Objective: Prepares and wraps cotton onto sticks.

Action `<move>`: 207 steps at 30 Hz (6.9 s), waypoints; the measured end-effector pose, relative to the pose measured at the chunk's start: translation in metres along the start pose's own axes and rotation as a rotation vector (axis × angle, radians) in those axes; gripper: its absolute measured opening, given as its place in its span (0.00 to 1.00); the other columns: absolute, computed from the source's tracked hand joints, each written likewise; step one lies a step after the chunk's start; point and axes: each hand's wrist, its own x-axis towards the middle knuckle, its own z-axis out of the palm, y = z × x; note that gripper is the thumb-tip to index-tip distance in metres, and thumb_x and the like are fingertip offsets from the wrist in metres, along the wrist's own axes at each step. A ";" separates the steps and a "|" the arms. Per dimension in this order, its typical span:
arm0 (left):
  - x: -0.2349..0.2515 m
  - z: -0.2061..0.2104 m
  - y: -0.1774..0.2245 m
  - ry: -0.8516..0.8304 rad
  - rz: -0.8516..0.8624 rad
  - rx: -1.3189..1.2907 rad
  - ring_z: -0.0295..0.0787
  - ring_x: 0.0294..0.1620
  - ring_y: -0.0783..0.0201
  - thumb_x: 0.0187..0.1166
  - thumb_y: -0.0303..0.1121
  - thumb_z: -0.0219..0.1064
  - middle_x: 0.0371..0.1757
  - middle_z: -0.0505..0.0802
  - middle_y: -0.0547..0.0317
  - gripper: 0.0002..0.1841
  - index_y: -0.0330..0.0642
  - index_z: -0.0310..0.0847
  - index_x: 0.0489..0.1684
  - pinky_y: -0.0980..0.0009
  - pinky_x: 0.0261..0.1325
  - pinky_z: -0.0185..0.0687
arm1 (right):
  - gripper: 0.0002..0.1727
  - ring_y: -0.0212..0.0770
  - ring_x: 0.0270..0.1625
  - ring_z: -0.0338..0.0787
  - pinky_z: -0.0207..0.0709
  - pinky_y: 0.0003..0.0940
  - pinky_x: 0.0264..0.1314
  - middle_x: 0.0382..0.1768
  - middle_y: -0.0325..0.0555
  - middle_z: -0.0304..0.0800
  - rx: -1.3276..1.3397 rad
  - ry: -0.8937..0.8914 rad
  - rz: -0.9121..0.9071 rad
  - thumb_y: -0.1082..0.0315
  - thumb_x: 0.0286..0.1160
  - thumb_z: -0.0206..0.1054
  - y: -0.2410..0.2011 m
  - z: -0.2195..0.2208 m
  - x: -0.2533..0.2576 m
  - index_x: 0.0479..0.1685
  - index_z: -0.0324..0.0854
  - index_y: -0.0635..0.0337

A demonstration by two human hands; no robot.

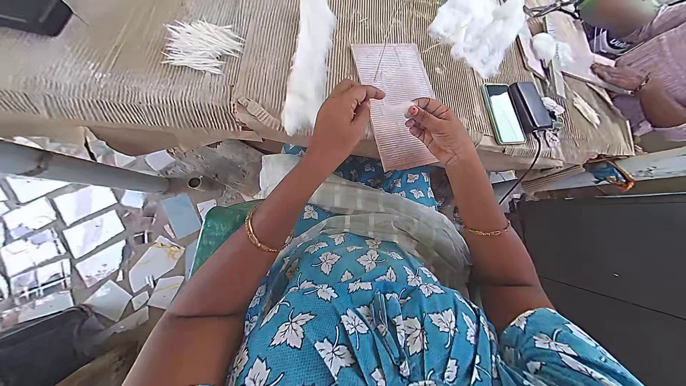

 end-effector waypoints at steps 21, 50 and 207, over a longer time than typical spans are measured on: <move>0.042 0.063 -0.016 -0.245 -0.059 0.416 0.87 0.58 0.45 0.88 0.32 0.63 0.57 0.88 0.41 0.11 0.35 0.89 0.52 0.49 0.63 0.81 | 0.15 0.40 0.40 0.85 0.76 0.45 0.48 0.40 0.47 0.89 -0.976 0.211 -0.138 0.55 0.82 0.67 0.011 -0.030 0.014 0.45 0.90 0.59; 0.054 0.075 -0.011 -0.207 0.088 0.472 0.88 0.56 0.46 0.84 0.37 0.69 0.54 0.91 0.43 0.13 0.40 0.92 0.56 0.50 0.63 0.80 | 0.10 0.61 0.64 0.81 0.72 0.59 0.65 0.57 0.57 0.86 -1.038 0.161 -0.290 0.63 0.78 0.71 0.019 -0.044 0.017 0.51 0.93 0.53; 0.045 0.089 -0.009 -0.170 0.032 0.433 0.85 0.57 0.55 0.81 0.46 0.70 0.57 0.88 0.49 0.21 0.44 0.87 0.65 0.61 0.60 0.80 | 0.13 0.52 0.66 0.82 0.73 0.48 0.70 0.63 0.59 0.82 -0.925 -0.062 -0.250 0.69 0.80 0.68 0.002 -0.079 0.022 0.60 0.87 0.59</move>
